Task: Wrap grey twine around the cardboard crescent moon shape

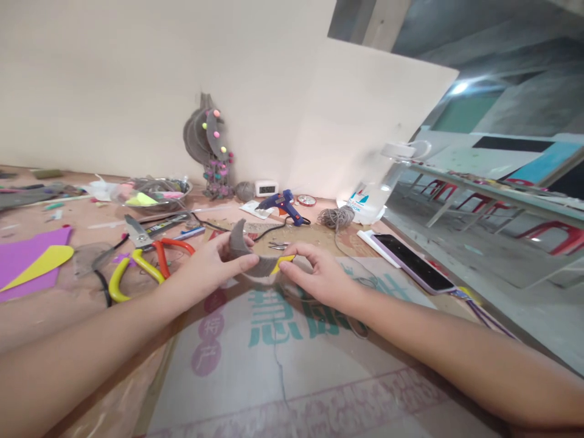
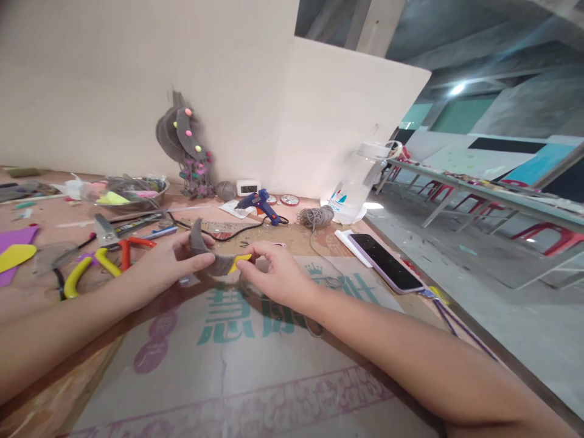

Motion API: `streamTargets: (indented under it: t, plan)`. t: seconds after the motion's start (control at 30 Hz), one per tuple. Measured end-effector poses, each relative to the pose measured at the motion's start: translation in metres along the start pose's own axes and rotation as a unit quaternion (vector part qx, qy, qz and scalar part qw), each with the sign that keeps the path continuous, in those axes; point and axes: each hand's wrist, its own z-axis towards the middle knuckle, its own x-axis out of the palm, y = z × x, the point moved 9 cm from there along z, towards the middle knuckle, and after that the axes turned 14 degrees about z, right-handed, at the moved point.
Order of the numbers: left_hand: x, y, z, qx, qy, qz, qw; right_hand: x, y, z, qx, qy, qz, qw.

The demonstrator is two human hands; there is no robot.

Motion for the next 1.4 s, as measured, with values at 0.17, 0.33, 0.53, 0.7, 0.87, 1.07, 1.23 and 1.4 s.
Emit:
streamTargets:
  t: [0.17, 0.33, 0.53, 0.7, 0.87, 1.07, 1.23, 1.4]
  plan:
    - [0.001, 0.001, -0.001, 0.009, 0.006, -0.01, 1.0, 0.0, -0.007, 0.001, 0.007, 0.004, 0.031, 0.999]
    - [0.001, -0.003, -0.002, 0.007, 0.004, 0.001, 1.0, 0.001, 0.0, 0.002, -0.009, 0.016, 0.051, 0.999]
    - [0.0, -0.01, -0.004, -0.001, -0.01, 0.014, 1.0, 0.0, 0.002, 0.001, 0.002, 0.011, 0.016, 1.0]
    - [-0.001, -0.015, -0.005, 0.005, -0.017, 0.051, 0.999, 0.001, -0.001, 0.001, -0.005, 0.016, 0.009, 1.0]
    - [0.001, -0.016, -0.005, 0.013, -0.007, 0.049, 0.999, 0.001, -0.003, 0.002, 0.003, 0.007, 0.006, 1.0]
    - [0.002, -0.019, -0.008, 0.018, -0.003, 0.045, 0.999, 0.001, -0.006, 0.003, 0.016, 0.003, 0.018, 1.0]
    - [0.003, -0.022, -0.009, 0.015, -0.008, 0.032, 0.999, 0.002, -0.007, 0.003, 0.016, 0.023, 0.035, 0.999]
    - [-0.001, -0.019, -0.007, 0.023, -0.015, 0.011, 1.0, 0.001, -0.008, 0.003, 0.008, 0.033, 0.09, 0.995]
